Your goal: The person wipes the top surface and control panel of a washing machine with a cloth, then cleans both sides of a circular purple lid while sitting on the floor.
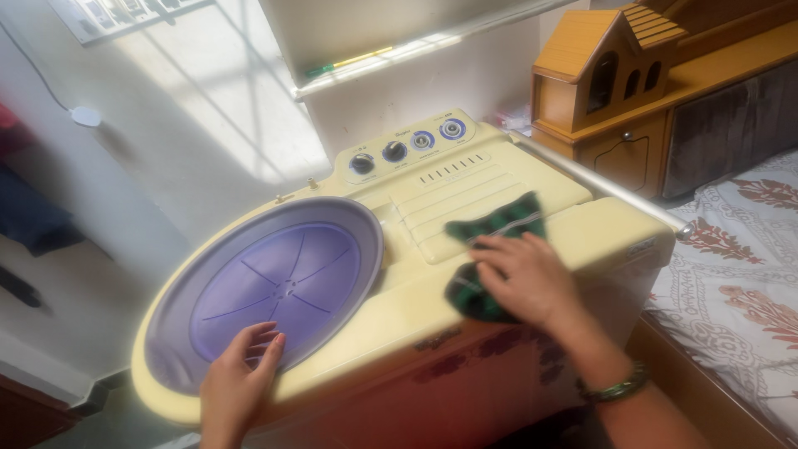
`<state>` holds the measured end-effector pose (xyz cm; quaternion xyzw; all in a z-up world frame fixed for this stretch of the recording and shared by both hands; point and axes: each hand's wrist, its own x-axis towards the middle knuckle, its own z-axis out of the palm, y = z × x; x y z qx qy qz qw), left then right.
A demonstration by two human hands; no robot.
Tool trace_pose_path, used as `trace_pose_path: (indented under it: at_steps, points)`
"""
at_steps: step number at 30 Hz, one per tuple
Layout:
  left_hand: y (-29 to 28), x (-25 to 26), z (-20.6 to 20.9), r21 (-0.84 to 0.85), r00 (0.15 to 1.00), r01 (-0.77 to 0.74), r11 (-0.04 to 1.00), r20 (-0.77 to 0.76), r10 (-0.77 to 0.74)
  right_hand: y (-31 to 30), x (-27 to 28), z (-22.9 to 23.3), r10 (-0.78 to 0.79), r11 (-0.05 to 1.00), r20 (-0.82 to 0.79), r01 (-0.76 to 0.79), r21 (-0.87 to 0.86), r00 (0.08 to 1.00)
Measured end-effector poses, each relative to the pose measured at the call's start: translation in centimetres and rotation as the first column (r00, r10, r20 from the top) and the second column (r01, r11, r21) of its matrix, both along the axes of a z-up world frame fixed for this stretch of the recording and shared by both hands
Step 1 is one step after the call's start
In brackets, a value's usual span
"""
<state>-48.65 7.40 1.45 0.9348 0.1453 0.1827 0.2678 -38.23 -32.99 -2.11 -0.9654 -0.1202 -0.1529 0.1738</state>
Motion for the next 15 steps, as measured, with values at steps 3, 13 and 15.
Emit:
trace_pose_path:
  at_steps: [3, 13, 15]
  points:
    - [0.4, 0.4, -0.6, -0.016, 1.000, -0.004, 1.000, -0.011, 0.004, -8.5, 2.9, -0.9, -0.139, 0.989, -0.024, 0.138, -0.054, 0.990]
    - [0.8, 0.4, -1.5, -0.058, 0.956, -0.043, 0.997, 0.288, 0.057, -15.4, 6.4, 0.4, -0.445, 0.892, -0.193, 0.413, -0.186, 0.875]
    - [0.7, 0.2, -1.2, -0.074, 0.963, -0.055, 0.996, 0.259, 0.072, -12.1, 4.5, 0.6, -0.429, 0.871, -0.096, 0.384, -0.308, 0.898]
